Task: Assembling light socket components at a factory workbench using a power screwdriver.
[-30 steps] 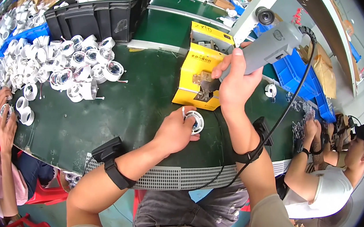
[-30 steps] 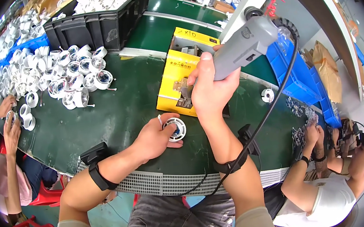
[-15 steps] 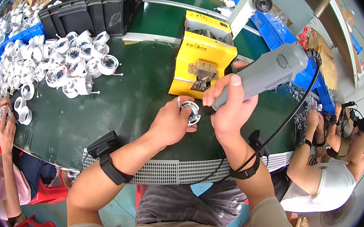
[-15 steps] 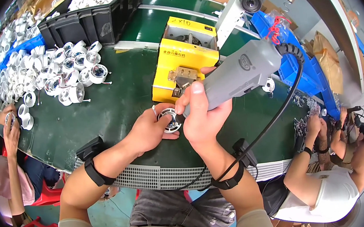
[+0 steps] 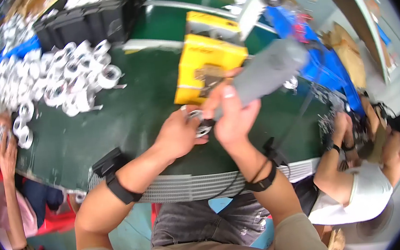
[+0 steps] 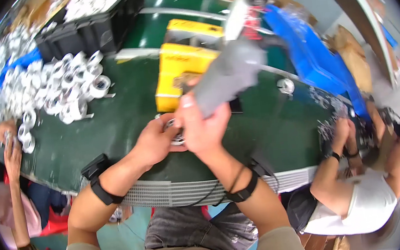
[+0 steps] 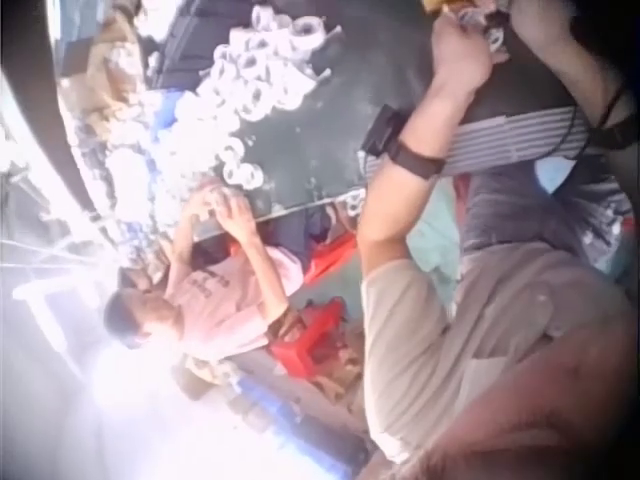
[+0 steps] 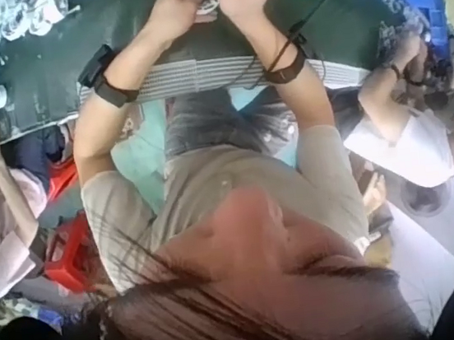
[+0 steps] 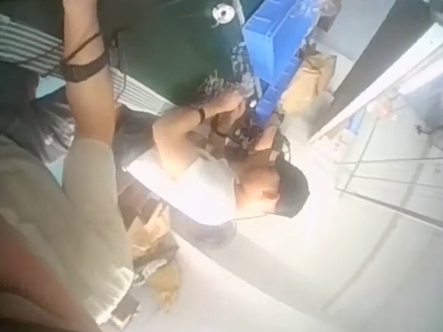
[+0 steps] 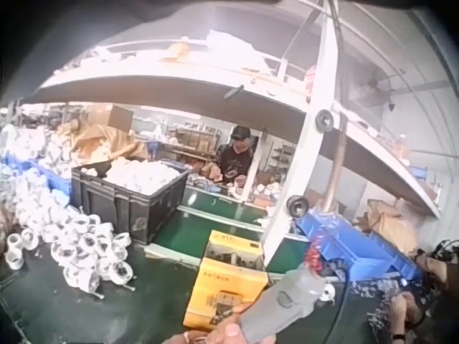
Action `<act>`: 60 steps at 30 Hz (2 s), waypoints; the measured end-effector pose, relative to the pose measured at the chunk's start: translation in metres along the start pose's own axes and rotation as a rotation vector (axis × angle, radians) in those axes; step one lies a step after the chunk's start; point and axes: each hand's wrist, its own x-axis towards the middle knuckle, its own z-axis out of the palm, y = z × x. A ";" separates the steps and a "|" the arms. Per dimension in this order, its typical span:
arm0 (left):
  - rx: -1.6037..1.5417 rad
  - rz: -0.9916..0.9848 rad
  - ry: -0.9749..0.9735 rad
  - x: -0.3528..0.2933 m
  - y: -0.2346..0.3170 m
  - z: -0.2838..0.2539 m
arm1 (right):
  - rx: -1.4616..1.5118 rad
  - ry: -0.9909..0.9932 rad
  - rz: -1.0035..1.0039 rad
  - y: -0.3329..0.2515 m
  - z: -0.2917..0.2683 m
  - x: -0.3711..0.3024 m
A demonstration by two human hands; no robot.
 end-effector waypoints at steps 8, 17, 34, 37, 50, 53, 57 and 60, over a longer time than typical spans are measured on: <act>1.155 0.497 0.542 -0.025 0.050 -0.087 | 0.094 -0.105 -0.068 0.007 -0.043 0.019; 0.981 0.488 0.641 -0.035 0.067 -0.089 | -1.595 0.235 0.198 0.062 -0.231 0.070; 1.034 0.120 -0.106 -0.035 0.054 -0.037 | -1.517 0.087 0.028 0.058 -0.241 0.073; 1.070 0.217 -0.240 -0.032 0.048 -0.030 | -1.569 0.143 -0.304 0.062 -0.253 0.082; 0.725 0.923 -0.075 -0.035 0.027 0.006 | 0.292 -0.165 0.865 -0.030 -0.096 -0.025; 0.759 0.973 -0.107 -0.028 0.020 0.001 | 0.245 -0.125 0.949 -0.037 -0.062 -0.037; 0.683 0.868 -0.031 -0.026 0.022 -0.005 | -0.062 -0.155 0.672 -0.036 -0.065 -0.037; 0.643 0.877 -0.127 -0.026 0.024 -0.004 | -0.143 -0.353 0.644 -0.042 -0.081 -0.027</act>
